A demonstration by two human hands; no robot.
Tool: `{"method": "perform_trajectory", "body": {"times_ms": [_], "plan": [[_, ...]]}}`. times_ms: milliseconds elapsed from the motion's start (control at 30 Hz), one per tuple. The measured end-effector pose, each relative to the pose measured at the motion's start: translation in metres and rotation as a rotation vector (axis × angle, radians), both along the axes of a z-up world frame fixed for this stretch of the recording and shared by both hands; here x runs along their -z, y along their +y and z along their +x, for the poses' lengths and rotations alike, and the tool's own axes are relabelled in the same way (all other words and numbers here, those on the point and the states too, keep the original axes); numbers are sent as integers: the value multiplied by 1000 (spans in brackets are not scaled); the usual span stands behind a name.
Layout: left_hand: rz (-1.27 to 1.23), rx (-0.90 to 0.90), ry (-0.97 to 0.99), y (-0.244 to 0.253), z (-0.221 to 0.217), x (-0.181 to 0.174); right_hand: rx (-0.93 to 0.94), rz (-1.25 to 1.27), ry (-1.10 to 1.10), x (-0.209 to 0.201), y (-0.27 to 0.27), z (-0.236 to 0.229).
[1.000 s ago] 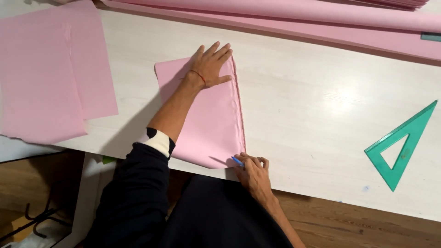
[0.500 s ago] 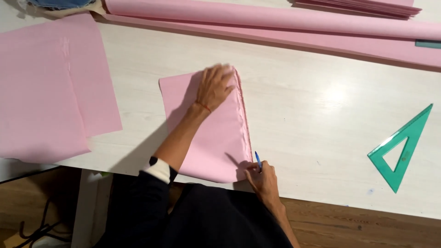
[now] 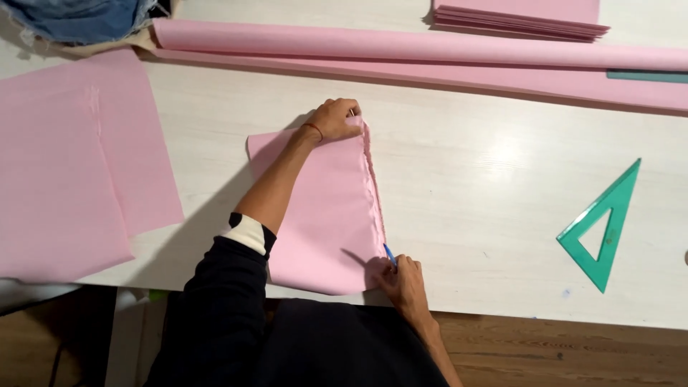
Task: The person is measuring sections of pink leather material using a ruler and pen, and then cutting a piece with scissors.
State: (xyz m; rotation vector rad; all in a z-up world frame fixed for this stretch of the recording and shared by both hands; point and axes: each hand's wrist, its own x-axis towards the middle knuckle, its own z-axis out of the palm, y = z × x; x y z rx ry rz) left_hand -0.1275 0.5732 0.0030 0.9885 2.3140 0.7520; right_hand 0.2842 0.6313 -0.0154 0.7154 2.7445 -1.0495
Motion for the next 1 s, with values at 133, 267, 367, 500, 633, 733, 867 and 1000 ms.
{"method": "perform_trajectory", "body": {"times_ms": [133, 267, 367, 500, 633, 733, 867, 1000], "plan": [[69, -99, -224, 7, 5, -4, -23, -1, 14, -3, 0, 4], [161, -42, -203, 17, 11, 14, -53, 6, 45, -1, 1, 8], [78, -34, -65, 23, 18, 22, -43, -13, 11, -2, 1, 12], [255, -121, 68, 30, 28, 35, -22, -33, 10, -4, 0, 16], [295, -228, 321, 38, 39, 51, -33, 0, 68, 1, 2, 19], [464, -289, 425, 26, 48, 37, -14, -6, 70, -1, 1, 19], [686, -345, 507, -51, 65, 8, 5, -97, 17, -17, 5, 7], [608, -646, 310, -167, 117, 8, 31, -236, 26, -15, 22, -6]]}}
